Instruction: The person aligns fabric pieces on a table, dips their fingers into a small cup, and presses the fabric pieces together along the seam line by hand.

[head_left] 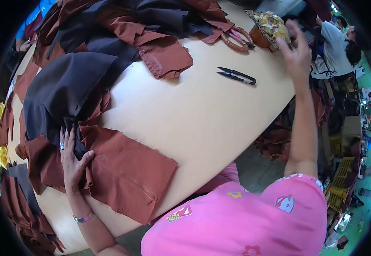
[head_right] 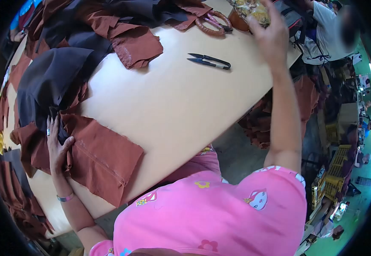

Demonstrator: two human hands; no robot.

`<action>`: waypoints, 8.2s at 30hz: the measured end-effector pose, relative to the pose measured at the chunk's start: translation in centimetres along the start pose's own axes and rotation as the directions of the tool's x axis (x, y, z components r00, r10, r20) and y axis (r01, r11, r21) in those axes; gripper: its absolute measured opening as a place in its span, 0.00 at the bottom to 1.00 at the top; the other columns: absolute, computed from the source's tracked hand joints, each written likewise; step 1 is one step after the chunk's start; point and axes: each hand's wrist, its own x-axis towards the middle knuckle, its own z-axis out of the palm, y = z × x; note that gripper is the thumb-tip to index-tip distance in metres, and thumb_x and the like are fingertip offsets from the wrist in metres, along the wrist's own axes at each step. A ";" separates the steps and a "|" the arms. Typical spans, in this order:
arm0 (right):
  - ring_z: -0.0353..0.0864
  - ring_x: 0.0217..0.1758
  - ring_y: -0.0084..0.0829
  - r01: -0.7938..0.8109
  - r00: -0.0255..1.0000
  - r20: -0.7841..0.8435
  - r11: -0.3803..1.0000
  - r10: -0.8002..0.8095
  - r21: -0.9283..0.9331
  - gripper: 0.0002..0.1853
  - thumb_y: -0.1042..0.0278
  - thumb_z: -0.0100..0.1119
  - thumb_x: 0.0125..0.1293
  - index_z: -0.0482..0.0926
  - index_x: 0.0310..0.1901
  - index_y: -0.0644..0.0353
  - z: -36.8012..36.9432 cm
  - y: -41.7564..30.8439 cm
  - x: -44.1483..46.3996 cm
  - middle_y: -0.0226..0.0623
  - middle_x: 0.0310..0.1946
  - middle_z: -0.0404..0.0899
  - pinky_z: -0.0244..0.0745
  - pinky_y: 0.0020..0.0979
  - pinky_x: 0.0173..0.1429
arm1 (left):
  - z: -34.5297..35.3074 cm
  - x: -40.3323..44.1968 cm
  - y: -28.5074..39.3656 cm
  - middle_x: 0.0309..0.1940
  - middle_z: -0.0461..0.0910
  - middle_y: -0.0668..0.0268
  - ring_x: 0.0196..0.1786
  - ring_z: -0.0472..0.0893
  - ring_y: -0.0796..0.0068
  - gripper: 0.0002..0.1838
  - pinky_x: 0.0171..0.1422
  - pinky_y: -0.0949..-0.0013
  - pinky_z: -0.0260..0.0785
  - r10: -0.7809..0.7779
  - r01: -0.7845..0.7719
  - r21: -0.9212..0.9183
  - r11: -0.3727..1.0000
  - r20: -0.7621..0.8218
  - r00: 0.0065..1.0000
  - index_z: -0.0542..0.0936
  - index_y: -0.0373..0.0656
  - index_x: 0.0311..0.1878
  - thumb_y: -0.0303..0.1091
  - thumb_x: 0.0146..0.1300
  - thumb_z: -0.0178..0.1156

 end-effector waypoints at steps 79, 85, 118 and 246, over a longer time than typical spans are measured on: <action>0.65 0.64 0.33 -0.434 0.680 0.706 0.666 -0.200 0.607 0.49 0.57 0.69 0.38 0.60 0.64 0.68 -8.6 -5.6 -6.0 0.41 0.60 0.67 0.57 0.32 0.67 | -0.3 0.2 -0.2 0.65 0.63 0.57 0.72 0.54 0.56 0.45 0.72 0.59 0.46 0.134 -0.134 -0.023 0.991 0.006 0.991 0.65 0.43 0.65 0.55 0.45 0.66; 0.68 0.61 0.33 -0.490 0.565 0.823 0.826 0.057 0.279 0.49 0.51 0.69 0.35 0.64 0.60 0.70 -13.9 -2.3 -10.9 0.41 0.57 0.70 0.56 0.30 0.66 | -0.1 0.0 0.1 0.65 0.63 0.56 0.72 0.54 0.56 0.45 0.72 0.59 0.46 0.089 -0.089 -0.073 0.993 -0.004 0.996 0.65 0.43 0.65 0.55 0.45 0.65; 0.73 0.55 0.41 0.247 0.787 0.406 0.841 -0.464 0.480 0.36 0.58 0.63 0.40 0.69 0.56 0.54 7.4 -16.7 -2.6 0.39 0.51 0.73 0.67 0.39 0.59 | 1.0 -1.8 2.8 0.69 0.54 0.50 0.72 0.51 0.51 0.34 0.72 0.58 0.46 0.014 -0.007 0.191 0.982 -0.034 0.999 0.61 0.41 0.67 0.46 0.61 0.55; 0.73 0.42 0.40 0.097 0.348 0.264 0.314 -0.900 0.944 0.22 0.87 0.51 0.47 0.78 0.47 0.61 10.1 -28.2 -11.7 0.42 0.41 0.72 0.70 0.33 0.46 | 1.6 0.0 1.4 0.55 0.69 0.48 0.60 0.68 0.51 0.23 0.64 0.60 0.60 0.113 -0.103 0.047 0.994 -0.334 0.936 0.70 0.35 0.58 0.37 0.62 0.55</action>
